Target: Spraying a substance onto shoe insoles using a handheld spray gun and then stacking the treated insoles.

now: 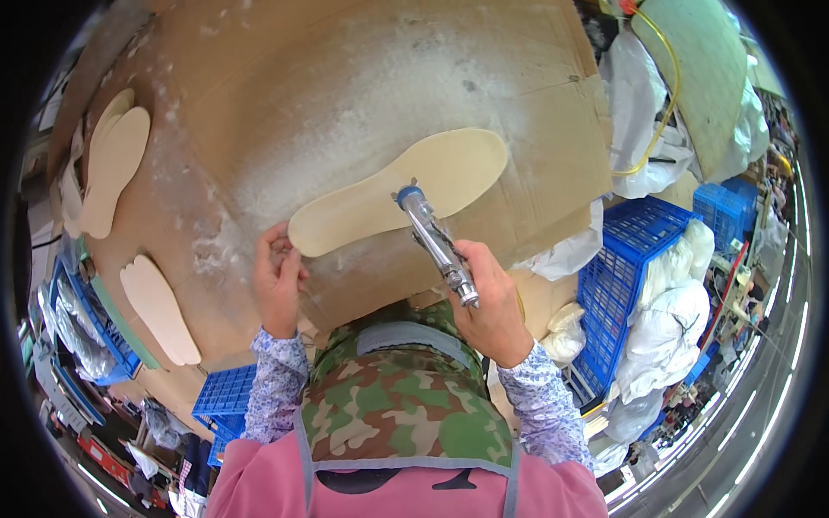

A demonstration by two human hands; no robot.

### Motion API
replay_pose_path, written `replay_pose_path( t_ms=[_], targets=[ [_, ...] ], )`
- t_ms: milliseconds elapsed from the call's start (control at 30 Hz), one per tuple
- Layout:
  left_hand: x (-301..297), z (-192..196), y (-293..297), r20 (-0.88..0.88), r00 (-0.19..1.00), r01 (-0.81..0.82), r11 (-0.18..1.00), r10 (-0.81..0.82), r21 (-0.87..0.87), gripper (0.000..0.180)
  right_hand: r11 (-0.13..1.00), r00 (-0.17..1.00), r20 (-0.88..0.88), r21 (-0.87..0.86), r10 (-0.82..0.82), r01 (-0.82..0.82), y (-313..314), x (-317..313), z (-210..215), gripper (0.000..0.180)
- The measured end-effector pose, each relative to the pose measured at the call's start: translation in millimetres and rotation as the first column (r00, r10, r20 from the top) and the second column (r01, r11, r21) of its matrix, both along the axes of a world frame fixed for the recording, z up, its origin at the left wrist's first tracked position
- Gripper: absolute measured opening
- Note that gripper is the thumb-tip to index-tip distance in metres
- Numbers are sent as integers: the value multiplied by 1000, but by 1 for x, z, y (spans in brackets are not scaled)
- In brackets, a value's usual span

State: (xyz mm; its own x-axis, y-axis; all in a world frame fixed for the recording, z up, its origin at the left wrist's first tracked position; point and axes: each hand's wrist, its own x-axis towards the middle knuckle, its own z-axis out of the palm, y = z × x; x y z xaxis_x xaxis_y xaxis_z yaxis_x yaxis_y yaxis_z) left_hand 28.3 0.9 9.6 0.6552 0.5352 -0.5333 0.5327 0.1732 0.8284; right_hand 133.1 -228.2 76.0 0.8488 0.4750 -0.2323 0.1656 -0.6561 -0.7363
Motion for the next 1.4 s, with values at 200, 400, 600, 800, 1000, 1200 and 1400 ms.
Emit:
replay_pose_path(
  t_ms=[200, 400, 600, 800, 1000, 1200, 1400],
  targets=[
    [3, -1, -5, -11, 998, -60, 998, 60, 13, 33, 997, 996, 35, -8, -80, 81, -22, 19, -1, 23],
    [5, -1, -10, -14, 998, -65, 997, 66, 42, 31, 985, 986, 6, -30, -167, 167, -44, 34, -1, 30],
    [5, -1, -12, -13, 997, -75, 995, 76, 69, 30, 955, 957, 1, -53, -291, 291, -61, 32, -5, 26],
    [2, 1, -8, -3, 999, -35, 995, 36, 89, 30, 953, 955, -16, -81, -295, 293, -60, 11, -2, 26],
    [-8, 3, -1, 26, 1000, -13, 999, 12, 48, 35, 982, 983, 36, -60, -178, 180, -44, -14, 1, 28],
    [-16, 2, 4, 75, 997, 31, 999, -30, -11, 40, 985, 981, -103, -57, -167, 161, -24, -39, 1, 33],
    [-17, 5, 10, 65, 997, 55, 996, -50, -71, 43, 994, 993, -61, -13, -105, 104, 3, -60, 1, 22]
  ],
)
